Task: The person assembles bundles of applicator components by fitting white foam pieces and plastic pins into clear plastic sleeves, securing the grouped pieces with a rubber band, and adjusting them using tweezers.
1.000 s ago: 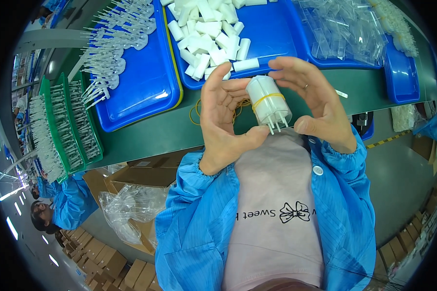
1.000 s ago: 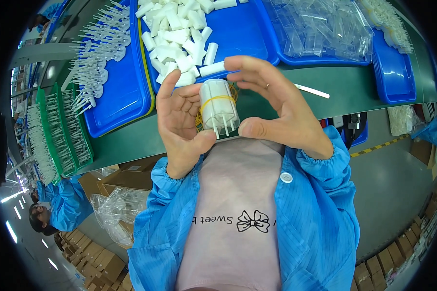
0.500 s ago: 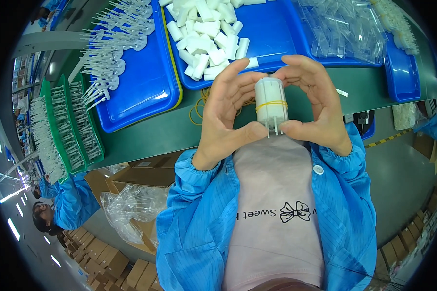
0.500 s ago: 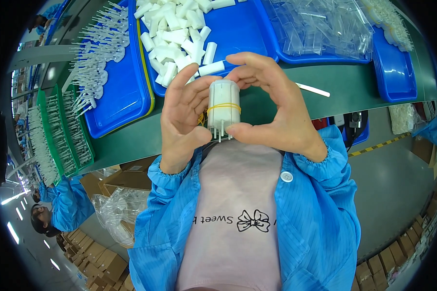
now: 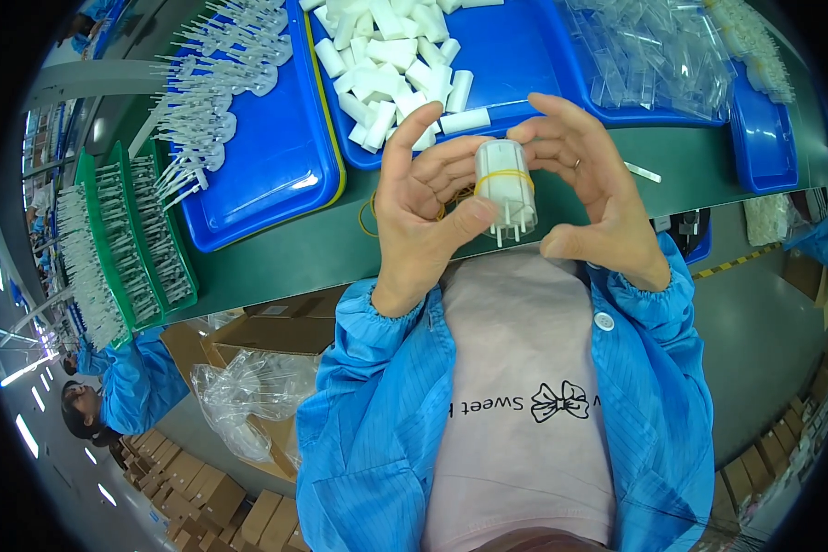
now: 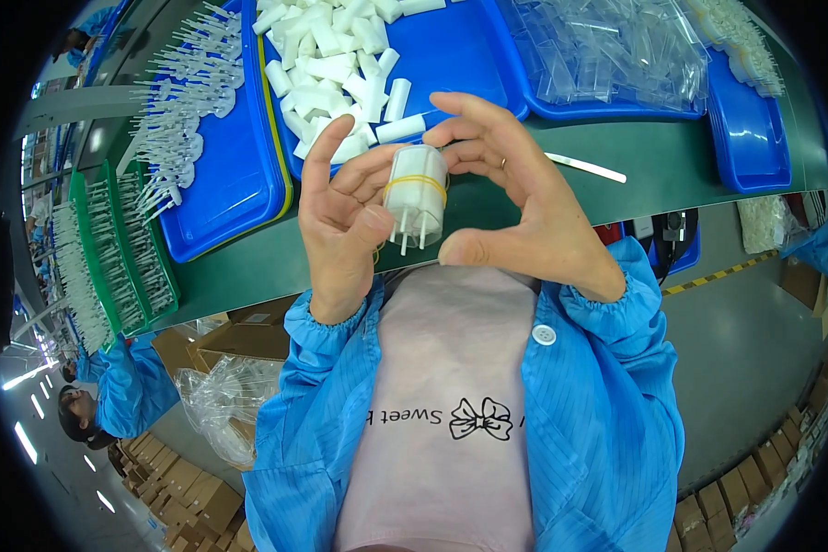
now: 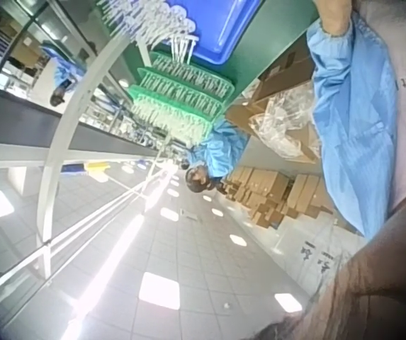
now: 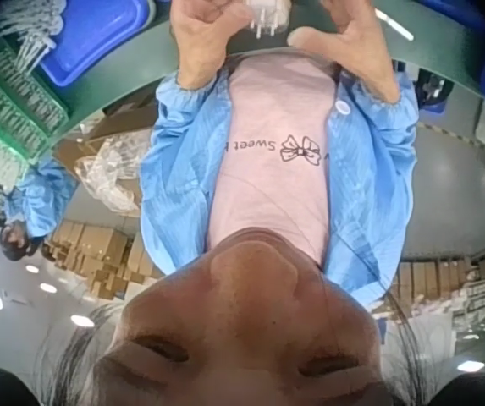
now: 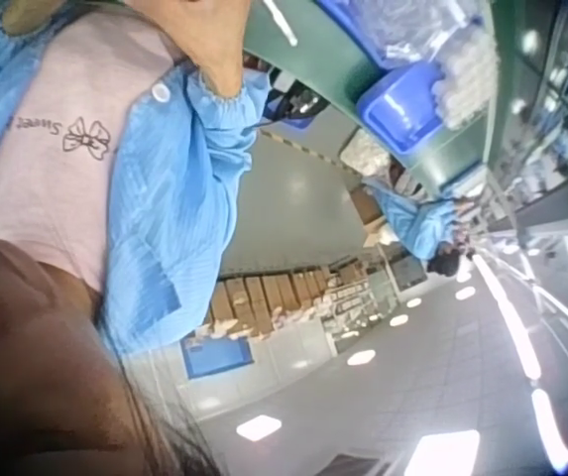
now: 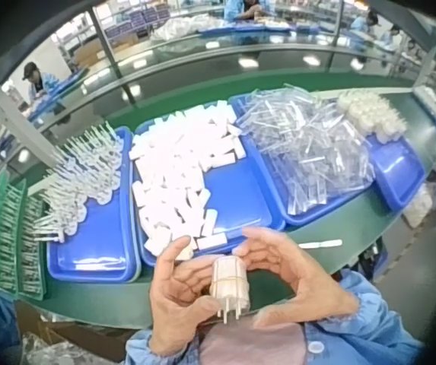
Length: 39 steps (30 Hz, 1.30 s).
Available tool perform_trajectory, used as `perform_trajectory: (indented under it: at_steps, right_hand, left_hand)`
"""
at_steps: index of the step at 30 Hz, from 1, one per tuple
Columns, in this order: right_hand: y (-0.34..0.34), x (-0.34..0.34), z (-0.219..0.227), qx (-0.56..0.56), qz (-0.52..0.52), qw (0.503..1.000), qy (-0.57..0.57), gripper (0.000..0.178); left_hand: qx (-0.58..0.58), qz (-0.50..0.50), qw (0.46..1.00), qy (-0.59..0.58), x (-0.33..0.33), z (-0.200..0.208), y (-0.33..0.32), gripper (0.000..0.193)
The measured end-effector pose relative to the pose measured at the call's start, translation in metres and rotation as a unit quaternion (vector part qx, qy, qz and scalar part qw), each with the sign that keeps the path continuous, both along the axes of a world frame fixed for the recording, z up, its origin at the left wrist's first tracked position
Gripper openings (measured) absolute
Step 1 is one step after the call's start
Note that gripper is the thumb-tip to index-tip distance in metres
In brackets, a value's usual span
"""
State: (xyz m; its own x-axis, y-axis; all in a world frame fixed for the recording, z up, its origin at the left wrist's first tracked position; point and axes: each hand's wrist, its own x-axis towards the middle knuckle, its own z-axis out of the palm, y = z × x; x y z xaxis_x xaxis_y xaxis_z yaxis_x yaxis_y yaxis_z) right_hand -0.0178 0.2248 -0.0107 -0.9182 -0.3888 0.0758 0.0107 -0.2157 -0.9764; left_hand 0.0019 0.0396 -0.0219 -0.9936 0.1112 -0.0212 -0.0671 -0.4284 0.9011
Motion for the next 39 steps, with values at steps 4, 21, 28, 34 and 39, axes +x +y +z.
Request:
perform_trajectory:
  at_steps: [4, 21, 28, 34, 39]
  right_hand:
    - [-0.002, 0.004, 0.001, 0.086, 0.007, 0.996, 0.006, 0.096]
    - [0.000, -0.004, -0.004, -0.010, -0.013, 0.999, -0.037, 0.087]
    - [-0.001, -0.004, -0.006, 0.003, -0.031, 0.999, -0.036, 0.086]
    - [0.001, -0.004, -0.005, -0.042, -0.029, 0.996, -0.077, 0.084]
    - [0.002, -0.001, 0.005, -0.126, 0.002, 0.979, -0.157, 0.080]
  left_hand:
    - [0.036, 0.004, 0.998, -0.043, 0.002, 0.000, 0.001, 0.079]
    - [0.027, -0.063, 0.998, -0.014, -0.005, 0.006, -0.002, 0.089]
    - [0.002, -0.036, 0.999, -0.039, -0.005, 0.008, 0.003, 0.083]
    - [-0.089, -0.023, 0.995, 0.040, -0.004, 0.001, 0.005, 0.086]
    - [-0.424, 0.044, 0.842, 0.331, -0.012, -0.001, 0.003, 0.084]
